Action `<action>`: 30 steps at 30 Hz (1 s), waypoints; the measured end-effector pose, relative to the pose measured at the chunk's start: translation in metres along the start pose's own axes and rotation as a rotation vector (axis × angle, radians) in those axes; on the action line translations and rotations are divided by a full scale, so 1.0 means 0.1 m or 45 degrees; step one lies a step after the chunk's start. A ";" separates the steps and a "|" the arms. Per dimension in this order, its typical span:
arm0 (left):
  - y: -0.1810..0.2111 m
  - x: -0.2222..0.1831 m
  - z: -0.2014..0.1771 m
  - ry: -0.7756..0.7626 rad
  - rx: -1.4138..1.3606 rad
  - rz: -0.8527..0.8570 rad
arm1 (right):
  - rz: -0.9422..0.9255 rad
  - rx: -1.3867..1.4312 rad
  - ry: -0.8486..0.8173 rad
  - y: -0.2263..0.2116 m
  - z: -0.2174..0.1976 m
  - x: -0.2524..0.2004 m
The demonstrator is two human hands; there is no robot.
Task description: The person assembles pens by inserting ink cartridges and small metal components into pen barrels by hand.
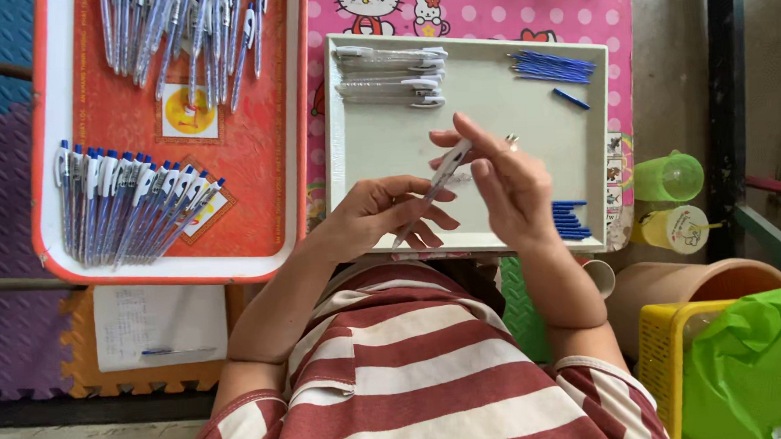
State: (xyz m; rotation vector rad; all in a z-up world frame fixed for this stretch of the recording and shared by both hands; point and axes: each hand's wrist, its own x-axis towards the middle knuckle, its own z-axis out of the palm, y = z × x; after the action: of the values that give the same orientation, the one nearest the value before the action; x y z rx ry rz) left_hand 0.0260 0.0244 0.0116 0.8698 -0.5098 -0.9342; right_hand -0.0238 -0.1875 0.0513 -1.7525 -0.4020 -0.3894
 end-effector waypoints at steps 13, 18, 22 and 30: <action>0.07 -0.14 -0.17 0.187 -0.124 0.203 | 0.476 -0.870 -0.307 0.40 -0.90 -0.94; 0.10 -0.14 -0.17 0.219 -0.124 0.269 | 0.806 -1.232 -0.565 0.70 -1.07 -1.33; 0.12 -0.17 -0.12 0.218 -0.102 0.292 | 0.834 -1.258 -0.633 0.72 -1.05 -1.35; -0.15 -0.06 -0.05 0.281 -0.081 0.412 | 0.304 -0.402 -0.065 0.19 -0.66 -0.88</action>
State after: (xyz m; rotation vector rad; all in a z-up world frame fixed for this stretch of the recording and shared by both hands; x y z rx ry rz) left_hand 0.0196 0.0272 -0.0039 0.7929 -0.4125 -0.5487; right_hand -0.0959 -0.2611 0.0080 -2.0950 -0.1689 -0.2460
